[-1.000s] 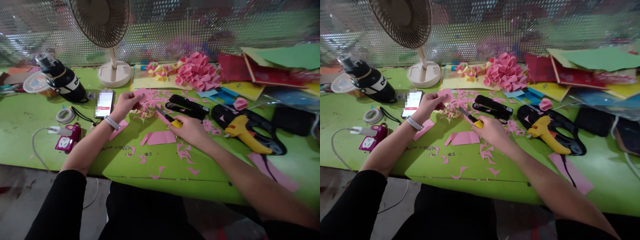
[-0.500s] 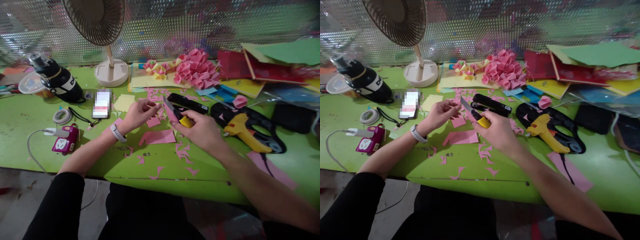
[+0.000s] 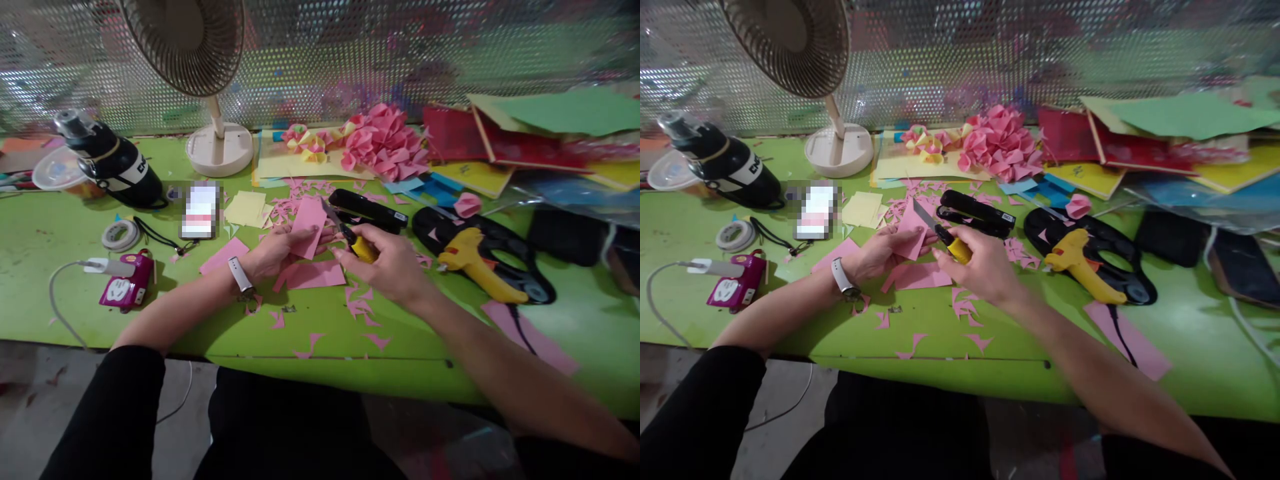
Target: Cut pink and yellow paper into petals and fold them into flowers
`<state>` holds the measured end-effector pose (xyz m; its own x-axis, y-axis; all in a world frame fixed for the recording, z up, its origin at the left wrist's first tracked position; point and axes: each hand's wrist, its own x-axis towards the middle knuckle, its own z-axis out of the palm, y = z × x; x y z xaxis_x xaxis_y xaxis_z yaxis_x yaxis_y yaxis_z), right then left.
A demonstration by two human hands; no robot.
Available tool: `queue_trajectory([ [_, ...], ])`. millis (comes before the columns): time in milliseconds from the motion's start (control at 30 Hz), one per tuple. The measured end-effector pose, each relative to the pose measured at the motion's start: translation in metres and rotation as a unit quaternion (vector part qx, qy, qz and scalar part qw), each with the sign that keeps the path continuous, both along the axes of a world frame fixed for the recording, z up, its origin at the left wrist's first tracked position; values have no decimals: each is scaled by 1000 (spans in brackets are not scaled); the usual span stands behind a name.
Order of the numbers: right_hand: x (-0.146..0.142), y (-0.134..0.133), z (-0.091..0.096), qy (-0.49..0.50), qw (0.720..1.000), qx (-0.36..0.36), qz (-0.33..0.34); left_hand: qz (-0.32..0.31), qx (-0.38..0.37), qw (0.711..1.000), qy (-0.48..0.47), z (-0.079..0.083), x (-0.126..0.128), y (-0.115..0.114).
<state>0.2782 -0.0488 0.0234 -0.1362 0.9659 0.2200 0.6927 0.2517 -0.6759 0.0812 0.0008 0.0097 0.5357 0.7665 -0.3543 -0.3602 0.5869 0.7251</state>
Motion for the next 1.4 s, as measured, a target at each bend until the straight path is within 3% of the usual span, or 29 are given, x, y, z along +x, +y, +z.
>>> queue_trajectory([
  [133,6,2,-3,26,999,22,21,-33,-5,998,-48,-2,-2,3],
  [233,5,3,-8,-23,995,7,99,-65,-27,996,-62,-4,0,-1],
  [333,3,2,-12,-68,990,9,125,-104,-42,992,-58,-4,3,-8],
  [467,4,-1,-15,-55,989,26,133,-53,-9,997,-50,-2,4,-11],
  [600,2,-2,-19,5,995,79,68,-4,24,998,-58,-2,4,-13],
  [767,-3,0,-19,98,991,94,-14,-25,81,992,-93,-4,6,-20],
  [1033,-6,2,-19,166,980,107,-9,-27,170,983,-62,-12,6,-22],
  [1400,-9,1,-21,177,978,109,-16,-8,151,988,-30,-11,7,-22],
])
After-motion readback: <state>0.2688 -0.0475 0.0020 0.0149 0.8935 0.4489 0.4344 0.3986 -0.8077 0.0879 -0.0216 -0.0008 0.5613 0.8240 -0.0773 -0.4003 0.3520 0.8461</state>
